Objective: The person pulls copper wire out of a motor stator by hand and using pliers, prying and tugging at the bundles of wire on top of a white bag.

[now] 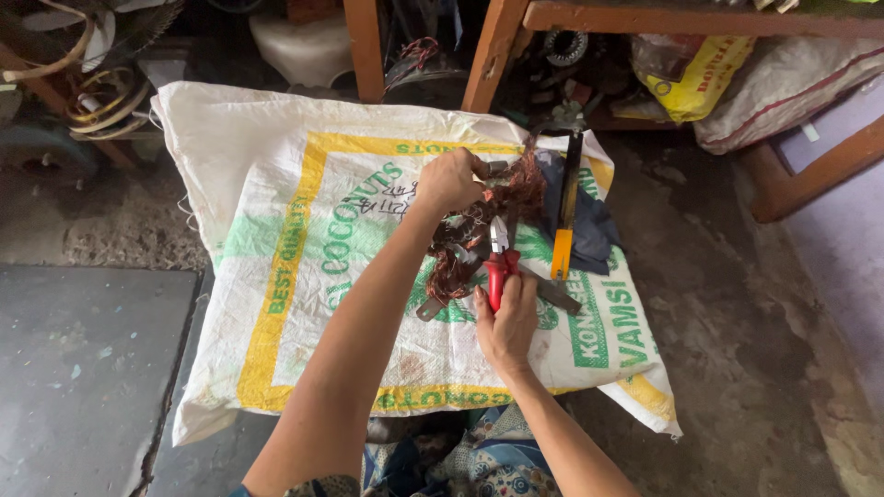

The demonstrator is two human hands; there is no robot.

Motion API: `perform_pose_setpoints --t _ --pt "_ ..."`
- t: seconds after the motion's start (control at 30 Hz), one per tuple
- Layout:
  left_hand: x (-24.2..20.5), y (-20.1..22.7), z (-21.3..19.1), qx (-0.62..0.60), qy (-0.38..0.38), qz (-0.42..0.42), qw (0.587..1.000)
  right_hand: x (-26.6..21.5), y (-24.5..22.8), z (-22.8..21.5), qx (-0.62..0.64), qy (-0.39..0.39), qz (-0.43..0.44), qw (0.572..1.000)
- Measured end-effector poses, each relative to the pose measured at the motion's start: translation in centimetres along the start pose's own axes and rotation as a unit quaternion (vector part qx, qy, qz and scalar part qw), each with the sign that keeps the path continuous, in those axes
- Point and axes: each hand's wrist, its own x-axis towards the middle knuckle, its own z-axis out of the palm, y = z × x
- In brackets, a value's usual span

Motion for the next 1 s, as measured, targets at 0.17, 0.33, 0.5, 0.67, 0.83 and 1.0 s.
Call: perform_pose_setpoints --t 0.17,0.33,0.5,0.67,0.83,1.0 --pt "-0.2 -0.3 -0.1 -0.020 0.017 -0.033 0.999 -0.3 0.4 0.0 0.098 -0.025 0.072 0.992" --pt "0.1 -1.6 -0.2 -0.044 0.034 -0.062 0.996 -0.3 0.7 -0.4 0.152 0.043 0.015 0.987" --pt "-0.4 -1.2 0.1 -0.040 0.059 -0.100 0.993 -0.1 0.1 -0.2 0.122 -0.019 0.071 0.990" --pt "-0.5 0.7 -0.3 -0.012 0.069 -0.082 0.994 0.3 -0.2 -0.5 0.113 -0.019 0.054 0.992" --pt "-0.9 1.2 -0.2 -0.003 0.036 -0.094 0.995 -0.1 0.2 -0.3 0.102 -0.015 0.044 0.994" --pt "-1.1 0.6 -0.6 -0.014 0.030 -0.097 0.995 0.0 0.4 0.0 0.095 -0.031 0.057 0.993"
